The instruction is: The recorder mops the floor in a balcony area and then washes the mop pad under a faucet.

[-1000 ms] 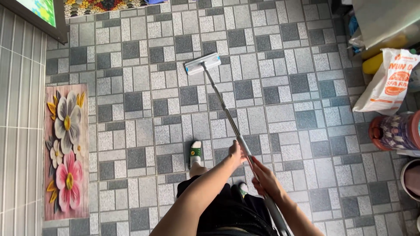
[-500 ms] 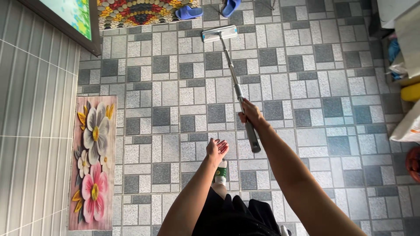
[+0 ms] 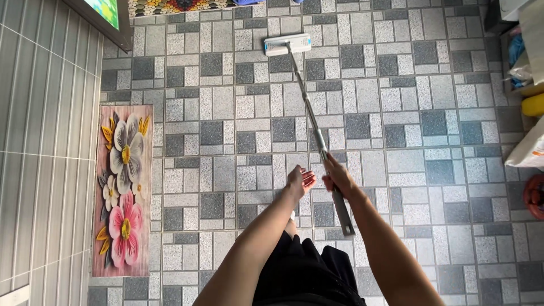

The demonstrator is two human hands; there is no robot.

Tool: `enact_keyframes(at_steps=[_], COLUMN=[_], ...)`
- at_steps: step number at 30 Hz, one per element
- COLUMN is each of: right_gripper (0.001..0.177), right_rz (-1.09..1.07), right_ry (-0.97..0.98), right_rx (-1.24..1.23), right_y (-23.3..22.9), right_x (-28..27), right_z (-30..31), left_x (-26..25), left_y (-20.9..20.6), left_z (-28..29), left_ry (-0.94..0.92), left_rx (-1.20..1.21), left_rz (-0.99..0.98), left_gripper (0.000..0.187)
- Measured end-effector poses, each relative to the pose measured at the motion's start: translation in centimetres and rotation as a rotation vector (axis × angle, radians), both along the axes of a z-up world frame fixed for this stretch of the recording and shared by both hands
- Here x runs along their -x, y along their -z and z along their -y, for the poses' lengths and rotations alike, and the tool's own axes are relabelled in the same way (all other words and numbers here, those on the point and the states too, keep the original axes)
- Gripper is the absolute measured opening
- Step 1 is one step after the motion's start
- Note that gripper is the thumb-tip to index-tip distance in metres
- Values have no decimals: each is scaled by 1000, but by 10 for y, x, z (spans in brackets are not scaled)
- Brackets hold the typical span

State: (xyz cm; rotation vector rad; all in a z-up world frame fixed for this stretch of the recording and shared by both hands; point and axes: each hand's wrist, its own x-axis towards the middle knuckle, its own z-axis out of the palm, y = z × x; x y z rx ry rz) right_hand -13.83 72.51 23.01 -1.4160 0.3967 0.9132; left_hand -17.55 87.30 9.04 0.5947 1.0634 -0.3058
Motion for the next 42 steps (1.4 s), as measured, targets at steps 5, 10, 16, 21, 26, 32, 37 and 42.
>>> enact_keyframes(at_steps=[5, 10, 16, 21, 26, 32, 37, 42], right_gripper=[59, 58, 56, 54, 54, 55, 61, 59], right_rz=[-54, -309, -353, -241, -167, -258, -38, 44], right_ry=[-25, -35, -35, 49, 60, 49, -12, 2], right_rx=[117, 217, 194, 164, 195, 129, 47, -134], right_y=[-42, -102, -95, -39, -22, -80, -73, -31], right_x=[168, 315, 457, 516, 499, 363, 230, 103], right_z=[53, 86, 144, 166, 119, -29, -156, -281], left_x=[64, 161, 296, 330, 315, 224, 148, 104], left_y=[66, 35, 42, 8, 45, 31, -12, -36], left_z=[56, 97, 135, 137, 100, -28, -164, -297], left_ry=[155, 497, 482, 562, 615, 539, 369, 179], left_rx=[-43, -124, 304, 229, 245, -59, -88, -73], left_rz=[60, -93, -183, -279, -404, -158, 10, 8], left_gripper=[38, 39, 18, 13, 11, 28, 37, 33])
